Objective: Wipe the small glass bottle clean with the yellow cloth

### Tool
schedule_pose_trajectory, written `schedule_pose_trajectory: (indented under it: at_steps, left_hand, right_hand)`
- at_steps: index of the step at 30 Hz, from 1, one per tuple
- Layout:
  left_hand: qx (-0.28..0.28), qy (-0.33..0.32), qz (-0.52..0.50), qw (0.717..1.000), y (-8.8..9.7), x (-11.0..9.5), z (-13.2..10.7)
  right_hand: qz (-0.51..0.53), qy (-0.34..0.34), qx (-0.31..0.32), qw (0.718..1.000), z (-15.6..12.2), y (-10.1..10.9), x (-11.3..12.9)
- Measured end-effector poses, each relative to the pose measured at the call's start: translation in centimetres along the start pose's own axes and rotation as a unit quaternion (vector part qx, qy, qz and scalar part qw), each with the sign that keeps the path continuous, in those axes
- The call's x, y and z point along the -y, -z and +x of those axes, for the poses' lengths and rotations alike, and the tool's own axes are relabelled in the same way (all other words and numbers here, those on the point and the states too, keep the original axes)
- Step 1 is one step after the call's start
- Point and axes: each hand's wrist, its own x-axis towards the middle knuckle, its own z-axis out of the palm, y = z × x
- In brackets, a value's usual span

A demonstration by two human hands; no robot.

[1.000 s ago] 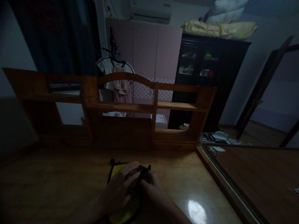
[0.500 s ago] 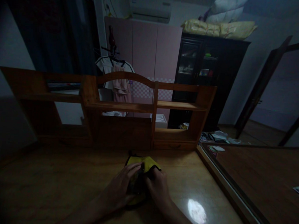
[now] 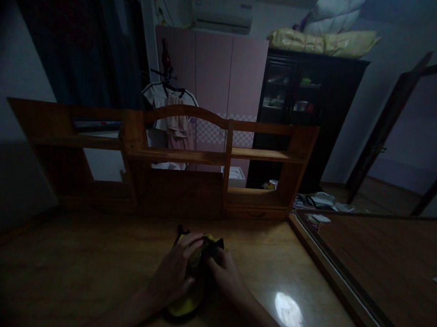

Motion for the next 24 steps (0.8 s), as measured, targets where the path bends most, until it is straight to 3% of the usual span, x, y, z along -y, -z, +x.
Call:
schedule_pose_trajectory:
  at_steps: [8, 17, 24]
  left_hand:
    - [0.010, -0.006, 0.045, 0.999, -0.5, -0.2, -0.1]
    - [0.034, -0.013, 0.027, 0.999, -0.5, -0.3, -0.3]
    - [0.025, 0.025, 0.032, 0.999, -0.4, 0.4, -0.3]
  right_hand:
    - [-0.093, 0.128, 0.001, 0.987, -0.5, 0.5, -1.0]
    - [-0.246, 0.096, -0.020, 0.964, 0.1, 1.9, 0.0]
    - [-0.234, 0.170, -0.186, 0.939, -0.4, 0.6, 1.0]
